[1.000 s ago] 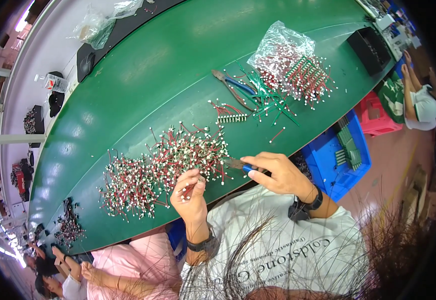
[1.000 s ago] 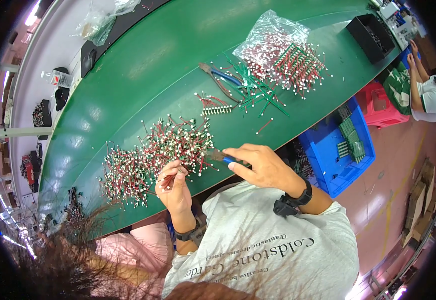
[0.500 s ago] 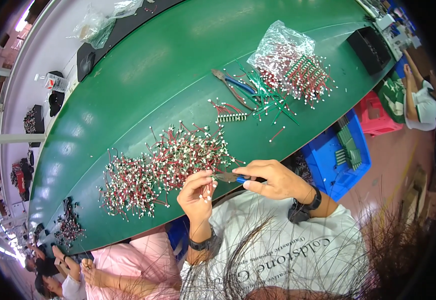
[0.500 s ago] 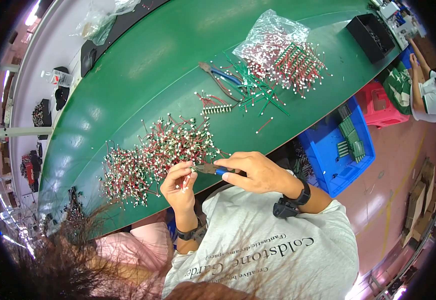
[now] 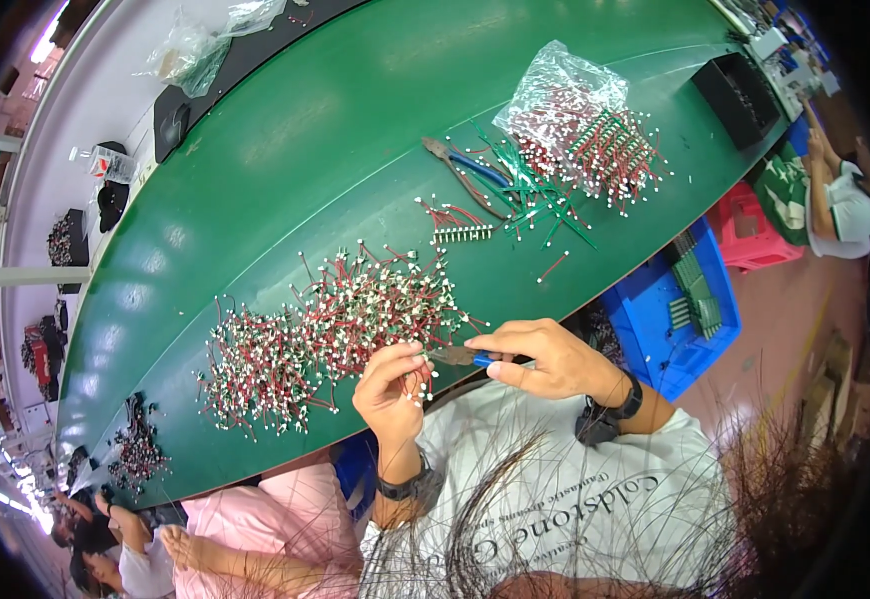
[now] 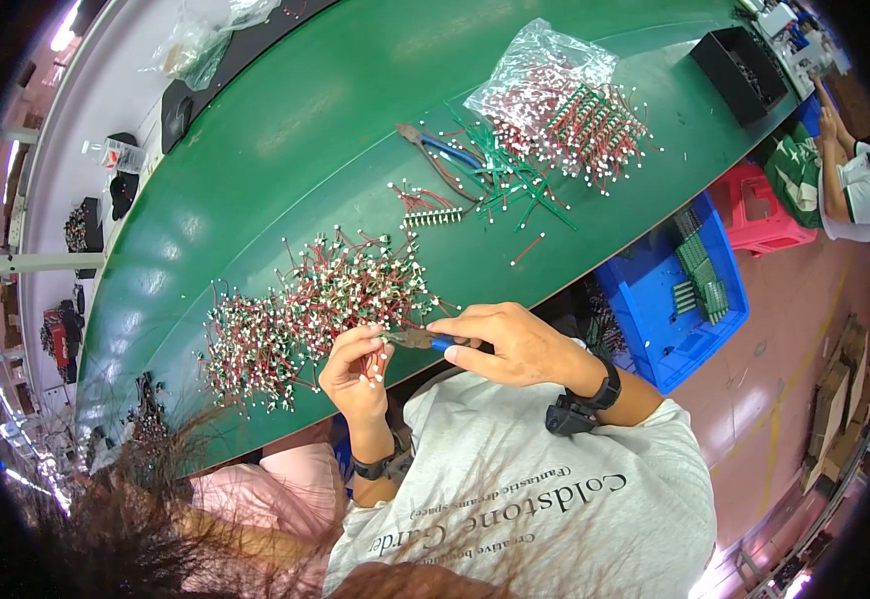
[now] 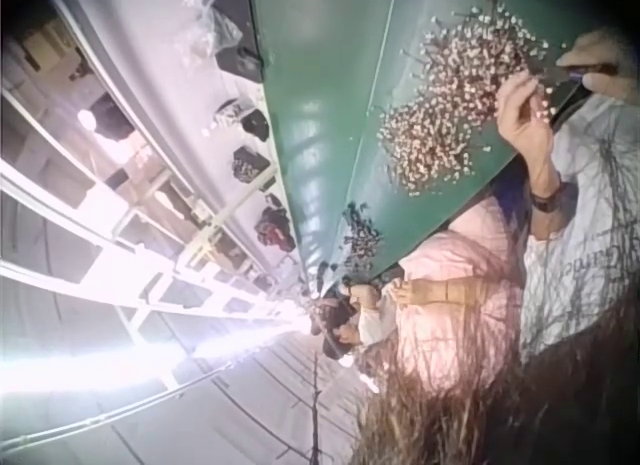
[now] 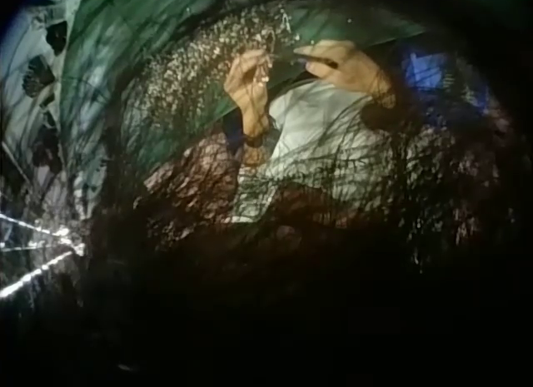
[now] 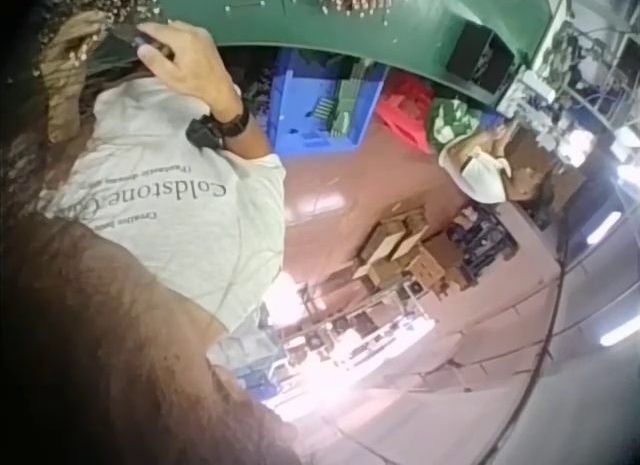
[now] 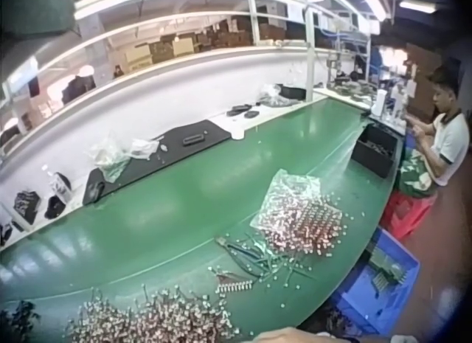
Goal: The person picks up a circuit board from a pile, trims the ends of the attached wires using shears, and places the board back onto the table, repeating this process for several boards.
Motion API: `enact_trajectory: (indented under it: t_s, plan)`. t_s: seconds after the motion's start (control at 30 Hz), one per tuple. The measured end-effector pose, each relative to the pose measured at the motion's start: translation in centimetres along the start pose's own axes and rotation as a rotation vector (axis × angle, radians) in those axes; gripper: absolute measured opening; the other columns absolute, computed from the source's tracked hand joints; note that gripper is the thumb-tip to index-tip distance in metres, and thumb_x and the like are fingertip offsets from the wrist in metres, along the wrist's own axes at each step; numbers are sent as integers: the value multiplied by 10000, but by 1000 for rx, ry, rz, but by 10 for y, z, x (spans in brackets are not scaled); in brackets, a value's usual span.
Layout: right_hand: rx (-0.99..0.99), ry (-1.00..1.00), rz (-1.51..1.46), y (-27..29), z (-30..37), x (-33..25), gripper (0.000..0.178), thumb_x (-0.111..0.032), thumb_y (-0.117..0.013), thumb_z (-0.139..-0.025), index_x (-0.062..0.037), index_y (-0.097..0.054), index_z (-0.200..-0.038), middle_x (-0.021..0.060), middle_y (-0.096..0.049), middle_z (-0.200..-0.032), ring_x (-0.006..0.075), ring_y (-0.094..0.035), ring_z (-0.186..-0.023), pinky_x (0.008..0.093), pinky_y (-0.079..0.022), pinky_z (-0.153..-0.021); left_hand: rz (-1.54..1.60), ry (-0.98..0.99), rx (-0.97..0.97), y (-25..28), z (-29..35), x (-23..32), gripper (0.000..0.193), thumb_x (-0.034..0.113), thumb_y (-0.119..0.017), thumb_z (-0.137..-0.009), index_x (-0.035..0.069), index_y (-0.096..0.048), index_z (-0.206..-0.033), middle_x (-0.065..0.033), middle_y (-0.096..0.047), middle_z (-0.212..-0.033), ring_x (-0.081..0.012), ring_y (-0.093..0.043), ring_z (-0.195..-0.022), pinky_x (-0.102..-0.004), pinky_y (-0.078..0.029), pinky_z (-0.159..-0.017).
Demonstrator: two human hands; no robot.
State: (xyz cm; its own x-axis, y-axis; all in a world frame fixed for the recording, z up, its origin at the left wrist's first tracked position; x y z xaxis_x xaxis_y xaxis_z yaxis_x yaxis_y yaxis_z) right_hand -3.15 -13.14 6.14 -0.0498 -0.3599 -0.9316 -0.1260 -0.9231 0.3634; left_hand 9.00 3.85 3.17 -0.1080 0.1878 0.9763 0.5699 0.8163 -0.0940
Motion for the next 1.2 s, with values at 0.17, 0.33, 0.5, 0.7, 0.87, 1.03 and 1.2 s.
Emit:
enact_trajectory:
  t_s: [0.17, 0.33, 0.5, 0.7, 0.87, 1.03, 1.2]
  plan:
    - [-12, -5, -1, -2, 1, 3, 359, -190, -627, -881, -8, -635, -1191, 151, -636, -828, 252, -636, -688, 351, -494, -654, 9, -6, -19, -1, 0, 0, 97, 22, -710, -847, -33, -688, -924, -170, -644, -1023, -200, -658, -854, -303, -584, -728]
    - [-35, 65, -280, -7, 0, 12, 342, -157, -603, -909, 18, -626, -1203, 148, -688, -867, 155, -645, -717, 322, -500, -642, 84, 21, -50, 4, 5, -10, 122, -33, -710, -820, -6, -675, -934, -177, -648, -1043, -206, -650, -860, -304, -568, -726]
    - [-76, -283, -488, -5, 5, 17, 334, -134, -602, -914, 40, -618, -1198, 154, -696, -934, 176, -661, -786, 308, -507, -704, 676, 203, 25, 6, 4, -23, 199, 7, -729, -813, 25, -641, -991, -154, -650, -1054, -245, -628, -873, -350, -524, -779]
    - [225, -30, 102, 13, -2, 2, 354, -112, -635, -863, 17, -616, -1192, 149, -601, -819, 259, -597, -693, 336, -471, -658, 293, 138, 98, 6, 0, -15, 195, -31, -707, -818, 9, -638, -996, -158, -638, -1086, -240, -638, -900, -335, -536, -785]
    - [185, -8, 100, 8, 0, -5, 362, -128, -633, -869, 17, -612, -1200, 159, -624, -866, 273, -608, -755, 349, -480, -696, 194, 169, 98, 2, 2, -12, 194, -83, -685, -811, -25, -619, -985, -158, -630, -1080, -221, -634, -938, -337, -533, -839]
    - [41, -33, 24, 2, -1, -8, 362, -148, -624, -880, 16, -612, -1202, 168, -635, -897, 295, -608, -794, 366, -484, -723, 55, 70, 78, 3, 2, -12, 200, -99, -687, -802, -23, -627, -976, -165, -639, -1065, -214, -633, -945, -327, -531, -843]
    - [64, 14, 20, -3, 0, -4, 347, -201, -621, -892, -8, -636, -1180, 147, -616, -792, 302, -591, -698, 381, -469, -638, -10, 25, 33, -3, 1, -3, 162, -90, -702, -799, -20, -650, -936, -165, -642, -1072, -196, -636, -942, -319, -531, -837]
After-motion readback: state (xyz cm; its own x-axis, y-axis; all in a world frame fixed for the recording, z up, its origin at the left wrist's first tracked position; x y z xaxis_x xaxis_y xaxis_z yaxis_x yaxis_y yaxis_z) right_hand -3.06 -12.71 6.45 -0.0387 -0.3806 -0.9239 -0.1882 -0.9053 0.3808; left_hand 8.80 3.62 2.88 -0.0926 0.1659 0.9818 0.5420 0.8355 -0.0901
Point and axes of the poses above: each hand's wrist, its own z-axis away from the middle knuckle, its own y-axis out of the back of the hand, x = y × z, the point moved 5 cm from there along -z, towards the middle knuckle
